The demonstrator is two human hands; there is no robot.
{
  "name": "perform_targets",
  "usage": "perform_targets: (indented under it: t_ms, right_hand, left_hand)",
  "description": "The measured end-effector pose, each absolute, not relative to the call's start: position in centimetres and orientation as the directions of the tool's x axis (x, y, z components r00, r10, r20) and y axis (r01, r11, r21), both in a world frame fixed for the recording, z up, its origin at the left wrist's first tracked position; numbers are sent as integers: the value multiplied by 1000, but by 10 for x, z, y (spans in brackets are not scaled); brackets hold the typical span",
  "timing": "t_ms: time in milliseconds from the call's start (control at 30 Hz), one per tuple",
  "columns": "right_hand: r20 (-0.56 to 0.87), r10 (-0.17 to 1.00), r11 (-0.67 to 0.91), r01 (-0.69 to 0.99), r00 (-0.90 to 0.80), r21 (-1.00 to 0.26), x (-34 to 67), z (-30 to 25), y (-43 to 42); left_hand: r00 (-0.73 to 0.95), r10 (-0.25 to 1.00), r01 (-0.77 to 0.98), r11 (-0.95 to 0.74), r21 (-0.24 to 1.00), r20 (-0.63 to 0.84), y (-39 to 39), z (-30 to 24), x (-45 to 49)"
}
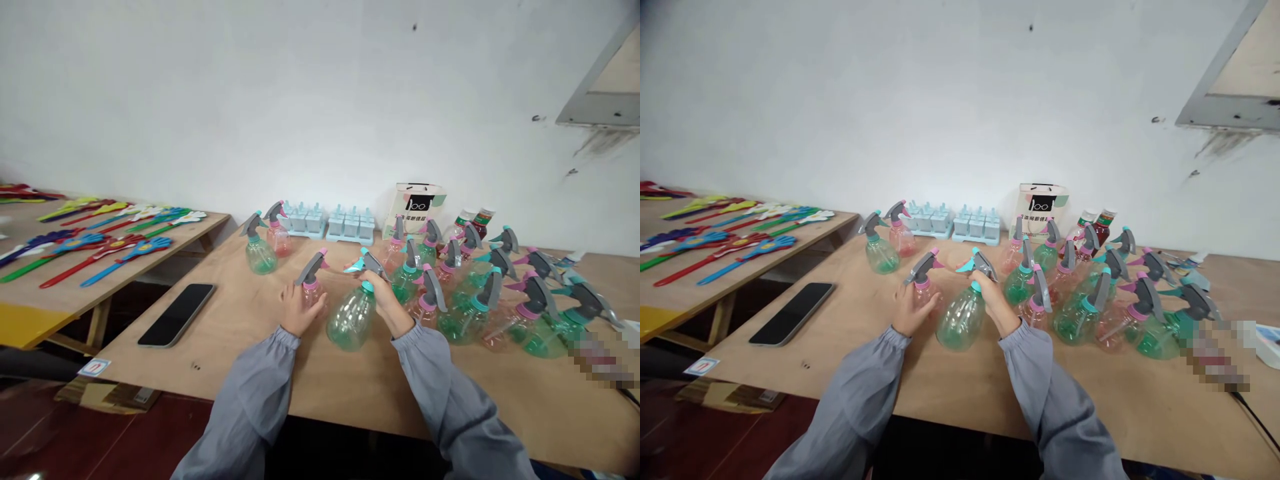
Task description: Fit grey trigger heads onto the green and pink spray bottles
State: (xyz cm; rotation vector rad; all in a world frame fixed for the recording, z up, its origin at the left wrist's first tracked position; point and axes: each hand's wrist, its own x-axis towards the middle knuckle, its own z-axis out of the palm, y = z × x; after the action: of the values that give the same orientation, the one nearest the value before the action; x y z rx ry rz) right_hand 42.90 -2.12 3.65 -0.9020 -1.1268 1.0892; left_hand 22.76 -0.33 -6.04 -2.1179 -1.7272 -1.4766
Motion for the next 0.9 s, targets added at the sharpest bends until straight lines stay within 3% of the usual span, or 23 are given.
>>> perform_targets:
  t_ms: [233,433,633,733,900]
  right_hand:
    - [215,976,200,-232,-42,-952,434,41,-20]
    - [232,973,229,-233,13,-945,436,41,-18]
    - [210,965,189,-144,-154,-971,436,46,-25]
    - [272,957,257,-142,-98,-956,434,46,-26]
    - [365,920,381,-111,141,-918,436,41,-24]
  left_hand:
    - [-65,748,769,-384,511,661,-3,-61,227]
    - [-65,756,772,-376,513,652,-3,-62,227]
    - [-57,755,770,-383,510,654,-3,-62,227]
    - [-55,749,781,-380,496,661,-3,-63,227]
    - [-58,736,776,-391,494,674,-3,-62,227]
